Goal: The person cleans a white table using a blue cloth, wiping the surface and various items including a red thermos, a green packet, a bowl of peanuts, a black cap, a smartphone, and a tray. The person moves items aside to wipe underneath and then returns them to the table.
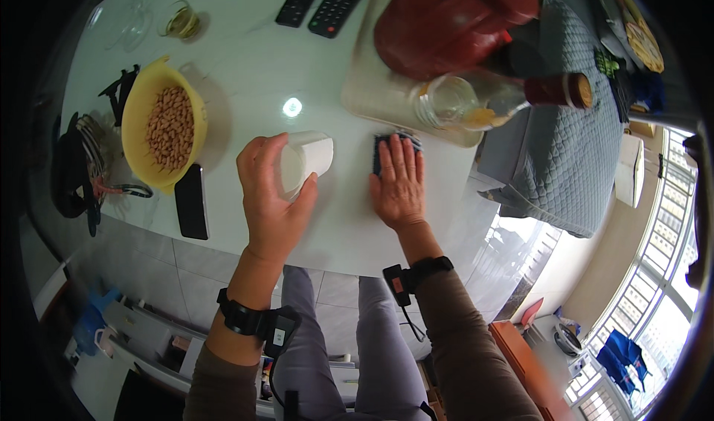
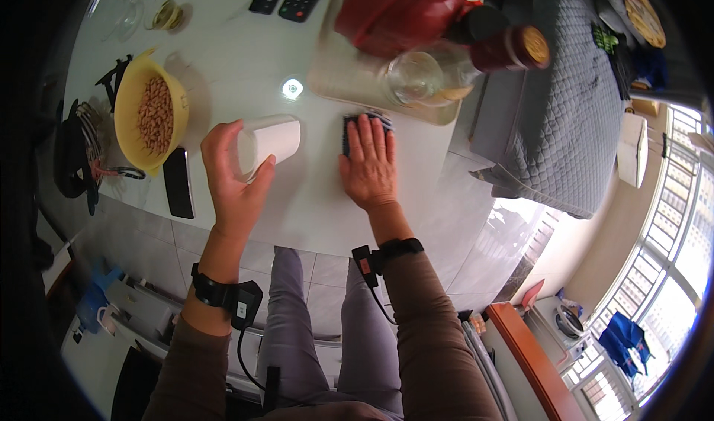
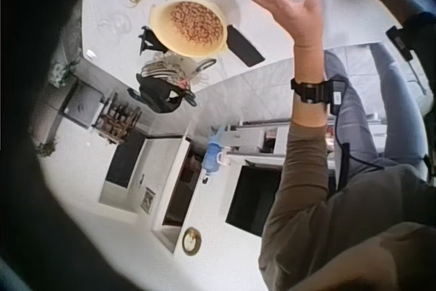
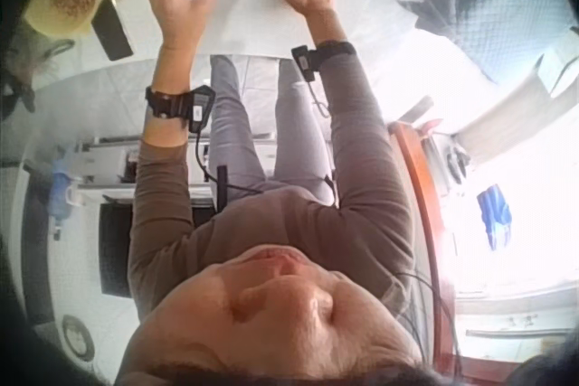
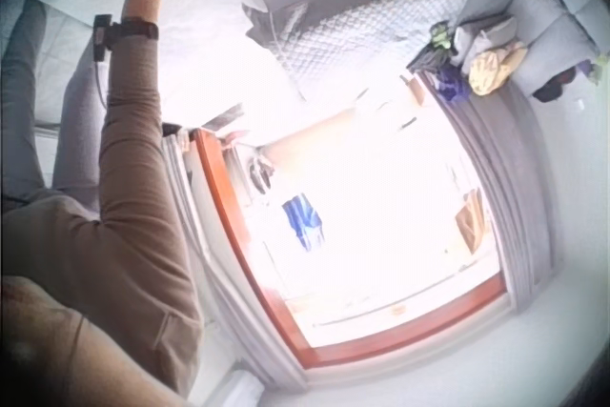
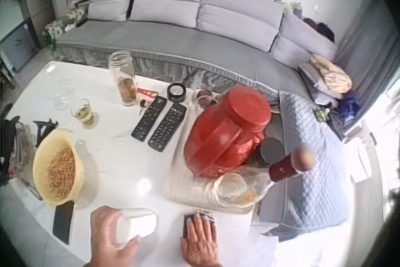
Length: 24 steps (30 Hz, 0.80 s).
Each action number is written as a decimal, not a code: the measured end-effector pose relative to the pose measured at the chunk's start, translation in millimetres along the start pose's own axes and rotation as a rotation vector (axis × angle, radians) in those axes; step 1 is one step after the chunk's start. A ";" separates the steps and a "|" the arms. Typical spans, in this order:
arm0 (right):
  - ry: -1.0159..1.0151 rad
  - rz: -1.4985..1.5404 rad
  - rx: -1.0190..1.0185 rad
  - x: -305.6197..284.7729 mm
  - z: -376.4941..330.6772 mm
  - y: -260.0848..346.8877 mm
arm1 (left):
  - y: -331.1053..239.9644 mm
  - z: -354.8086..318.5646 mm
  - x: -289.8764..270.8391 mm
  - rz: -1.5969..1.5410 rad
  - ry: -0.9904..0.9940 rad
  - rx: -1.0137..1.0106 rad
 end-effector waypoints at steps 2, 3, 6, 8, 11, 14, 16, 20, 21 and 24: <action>-0.021 -0.029 0.038 -10.6 -11.2 -25.9 | -9.8 -1.6 14.6 -0.001 0.029 0.041; -0.042 -0.054 0.049 -13.7 -14.9 -36.6 | -14.3 -2.6 21.3 -0.004 0.047 0.042; -0.078 -0.110 0.147 -17.5 -26.4 -57.8 | -26.7 -5.2 38.3 -0.007 0.101 0.061; -0.121 -0.124 0.215 -18.2 -35.5 -65.5 | -33.8 -7.0 47.4 -0.006 0.137 0.071; -0.195 -0.085 0.303 -17.8 -52.2 -70.1 | -41.1 -7.1 61.0 -0.012 0.165 0.091; -0.262 -0.088 0.383 -16.2 -73.6 -66.5 | -46.3 -8.4 68.9 0.025 0.200 0.111; -0.248 -0.105 0.397 -17.2 -92.4 -60.4 | -48.3 -9.4 71.0 0.027 0.256 0.073; -0.203 -0.133 0.416 -17.7 -134.9 -36.6 | -50.0 -11.9 71.2 0.023 0.378 -0.024; -0.178 -0.148 0.422 -16.9 -145.3 -28.3 | -50.9 -13.5 69.9 0.022 0.365 0.025; -0.106 -0.179 0.452 -9.9 -167.7 -3.2 | -48.7 -20.9 61.1 0.033 0.364 0.094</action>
Point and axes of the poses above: each hand's wrist, its own z-axis towards the middle knuckle, its own x-axis out of the palm, y = z × x, the point moved 1 cm from there along z, towards the middle knuckle, and after that the axes turned 9 degrees about -y, right-handed, at the moved point
